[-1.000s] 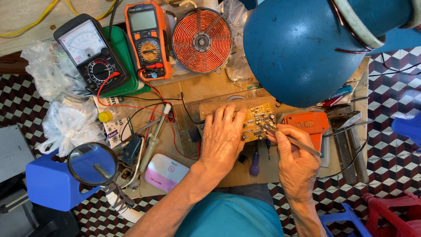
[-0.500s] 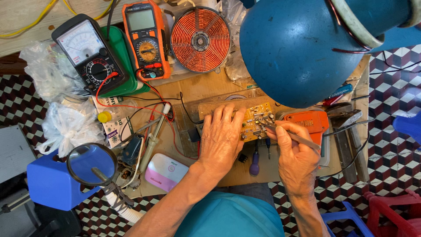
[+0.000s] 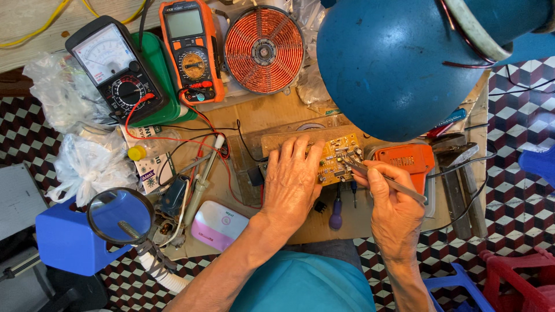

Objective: The person probes components on a circuit board with multimeter test leads, then holds a lighted magnifying lamp over the board to view it closely. They reposition and flip the board, work on its underside with a hand tool, and use tweezers near the board while continuing to inspect it under the lamp.

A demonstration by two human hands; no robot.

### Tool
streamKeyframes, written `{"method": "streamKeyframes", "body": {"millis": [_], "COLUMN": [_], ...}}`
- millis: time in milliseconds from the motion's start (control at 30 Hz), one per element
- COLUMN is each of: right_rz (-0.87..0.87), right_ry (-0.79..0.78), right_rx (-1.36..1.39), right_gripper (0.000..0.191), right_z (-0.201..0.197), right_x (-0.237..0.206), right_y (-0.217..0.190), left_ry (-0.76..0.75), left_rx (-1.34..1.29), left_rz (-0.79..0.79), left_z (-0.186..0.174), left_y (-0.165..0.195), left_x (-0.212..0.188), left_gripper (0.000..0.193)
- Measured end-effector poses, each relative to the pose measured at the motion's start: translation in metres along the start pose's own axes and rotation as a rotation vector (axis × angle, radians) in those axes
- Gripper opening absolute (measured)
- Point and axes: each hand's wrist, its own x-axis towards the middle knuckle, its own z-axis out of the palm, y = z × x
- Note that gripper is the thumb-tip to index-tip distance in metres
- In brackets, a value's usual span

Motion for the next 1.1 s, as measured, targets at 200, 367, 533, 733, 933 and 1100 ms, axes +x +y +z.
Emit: {"method": "streamKeyframes", "body": {"millis": [200,367,533,733,933,1100], "right_rz": [0.020,0.017,0.018,0.027,0.039,0.090], "right_ry": [-0.024,-0.025,-0.033,-0.103,-0.139,-0.150], "right_rx": [0.014,-0.002,-0.013,-0.050,-0.094,-0.194], "right_gripper": [0.021,0.021,0.022,0.023,0.023,0.025], "right_z": [-0.003,-0.004,-0.007,-0.014,-0.018,-0.020], "right_x": [0.004,0.008,0.010,0.019,0.023,0.028], "right_y": [-0.005,-0.007,-0.008,-0.008,-0.008,-0.014], "left_ry": [0.003,-0.004,-0.003,0.001,-0.014,-0.008], "left_rx": [0.000,0.001,-0.011,-0.018,-0.017,-0.023], "left_rz": [0.001,0.000,0.002,0.006,-0.003,0.001], "left_z": [0.001,0.002,0.002,0.002,0.001,0.000], "left_y": [0.000,0.000,0.000,0.002,0.004,0.004], "left_x": [0.000,0.001,0.002,0.003,0.004,0.004], "left_gripper": [0.088,0.087,0.088,0.089,0.088,0.088]}}
